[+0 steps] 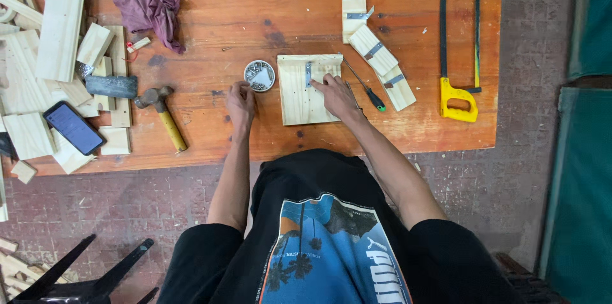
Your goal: The person assembles small wooden pieces by attaching metal brackets with screws. They use a screwdriver to tighten screws into pre-drilled holes on the wood, handling each piece individually and placing completed units aside on the workbench.
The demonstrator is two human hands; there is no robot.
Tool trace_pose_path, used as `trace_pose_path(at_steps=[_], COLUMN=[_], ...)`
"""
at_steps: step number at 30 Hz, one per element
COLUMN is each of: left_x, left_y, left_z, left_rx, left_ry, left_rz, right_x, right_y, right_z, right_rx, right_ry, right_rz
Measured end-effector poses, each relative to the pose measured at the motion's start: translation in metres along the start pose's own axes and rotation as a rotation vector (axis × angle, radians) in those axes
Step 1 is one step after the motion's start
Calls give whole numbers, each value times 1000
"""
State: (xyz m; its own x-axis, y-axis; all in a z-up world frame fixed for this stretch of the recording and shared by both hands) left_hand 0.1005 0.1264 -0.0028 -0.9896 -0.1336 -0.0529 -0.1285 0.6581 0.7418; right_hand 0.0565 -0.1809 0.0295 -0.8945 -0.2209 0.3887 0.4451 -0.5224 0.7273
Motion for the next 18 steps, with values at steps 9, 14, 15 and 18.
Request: trace_pose_path(at_steps=[9,14,15,18], left_x=[-15,-19,-20,-24], left_y=[-21,-17,-23,-34], left_z=[-21,-34,-28,-12], left_rx=[-149,-285,-285,-334], left_ry=[-32,-22,-24,35], left_rz=[178,221,223,239], right_x=[-2,-1,-1,-1], right_y=[-4,-4,-3,-3], right_z=[-5,-4,-4,-3], right_rx=[-23,-40,-41,-19], right_ry=[-6,9,6,5], right_rz=[-28,-51,-52,-50])
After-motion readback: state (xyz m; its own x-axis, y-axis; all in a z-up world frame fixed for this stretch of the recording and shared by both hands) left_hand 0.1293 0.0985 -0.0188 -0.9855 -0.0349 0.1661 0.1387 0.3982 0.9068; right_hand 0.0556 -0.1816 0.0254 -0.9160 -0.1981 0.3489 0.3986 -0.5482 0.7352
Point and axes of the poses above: each hand's wrist, its own x-axis away from the middle knuckle, its own y-axis out of the back of the hand, z = x × y, the point moved 9 cm from there along -x, towards the middle knuckle, and after that the axes turned 8 degrees about -x, right-handed, at the moved point
